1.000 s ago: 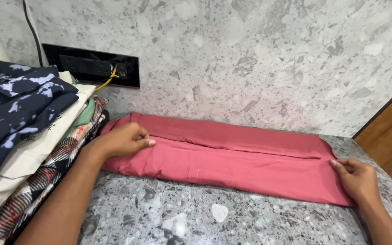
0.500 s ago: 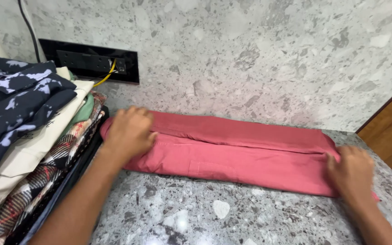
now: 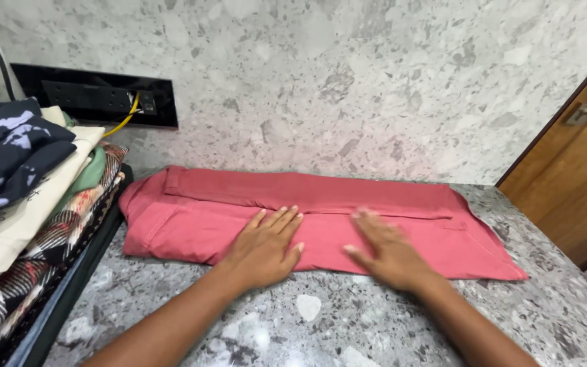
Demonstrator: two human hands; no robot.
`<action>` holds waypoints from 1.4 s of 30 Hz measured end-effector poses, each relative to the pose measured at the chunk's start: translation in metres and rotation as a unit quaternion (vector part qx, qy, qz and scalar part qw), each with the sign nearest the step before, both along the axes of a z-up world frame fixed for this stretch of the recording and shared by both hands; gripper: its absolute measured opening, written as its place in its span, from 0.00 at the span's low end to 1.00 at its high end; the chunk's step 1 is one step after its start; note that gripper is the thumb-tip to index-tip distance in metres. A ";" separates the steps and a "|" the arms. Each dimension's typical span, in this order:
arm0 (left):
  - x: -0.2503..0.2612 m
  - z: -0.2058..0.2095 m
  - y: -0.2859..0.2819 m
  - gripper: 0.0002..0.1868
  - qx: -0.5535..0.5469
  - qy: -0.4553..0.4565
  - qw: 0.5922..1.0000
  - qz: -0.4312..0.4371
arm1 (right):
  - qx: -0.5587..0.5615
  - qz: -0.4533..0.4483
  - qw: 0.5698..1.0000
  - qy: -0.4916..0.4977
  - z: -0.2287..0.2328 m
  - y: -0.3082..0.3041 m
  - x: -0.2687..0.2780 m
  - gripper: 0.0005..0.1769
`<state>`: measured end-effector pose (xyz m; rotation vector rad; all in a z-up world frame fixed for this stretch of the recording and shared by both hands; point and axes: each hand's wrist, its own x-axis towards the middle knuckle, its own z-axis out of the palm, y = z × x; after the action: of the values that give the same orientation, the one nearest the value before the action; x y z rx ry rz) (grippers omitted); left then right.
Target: Carefully folding a pink button-down shirt on a countertop and placing it near a stack of laundry.
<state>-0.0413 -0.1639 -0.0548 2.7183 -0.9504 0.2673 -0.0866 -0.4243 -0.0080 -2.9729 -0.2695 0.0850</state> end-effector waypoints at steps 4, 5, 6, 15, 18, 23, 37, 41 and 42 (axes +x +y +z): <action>-0.008 0.009 0.009 0.41 0.008 0.022 1.000 0.020 | 0.012 -0.102 0.994 -0.024 -0.026 -0.111 0.014 0.49; -0.011 0.012 0.010 0.45 0.022 0.010 0.998 0.065 | -0.026 -0.122 0.991 -0.054 -0.046 -0.146 0.026 0.50; -0.014 0.016 0.010 0.50 0.036 -0.002 0.993 0.109 | -0.065 -0.142 0.984 -0.084 -0.066 -0.181 0.038 0.51; -0.058 0.025 0.016 0.53 0.027 0.093 0.988 0.119 | -0.057 -0.103 0.986 -0.120 -0.079 -0.191 -0.005 0.51; -0.086 0.043 0.017 0.55 0.062 0.154 0.978 0.129 | -0.080 -0.087 0.985 -0.124 -0.087 -0.197 -0.031 0.51; -0.067 0.055 0.002 0.49 0.079 0.151 0.977 0.130 | -0.046 -0.170 0.983 -0.044 -0.016 -0.087 -0.047 0.50; 0.039 0.014 0.008 0.41 0.062 0.091 0.982 0.156 | 0.015 -0.014 0.999 0.032 -0.014 0.026 0.047 0.52; 0.024 0.029 0.021 0.45 0.079 0.120 0.967 0.209 | 0.005 -0.167 0.986 0.021 -0.023 -0.092 0.058 0.57; 0.025 0.034 0.024 0.45 0.080 0.132 0.960 0.234 | -0.003 -0.221 0.975 0.008 -0.023 -0.124 0.059 0.58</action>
<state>-0.0167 -0.1398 -0.0208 2.9969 -0.2577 -0.0955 -0.0277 -0.5479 -0.0315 -2.9555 0.3970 0.0571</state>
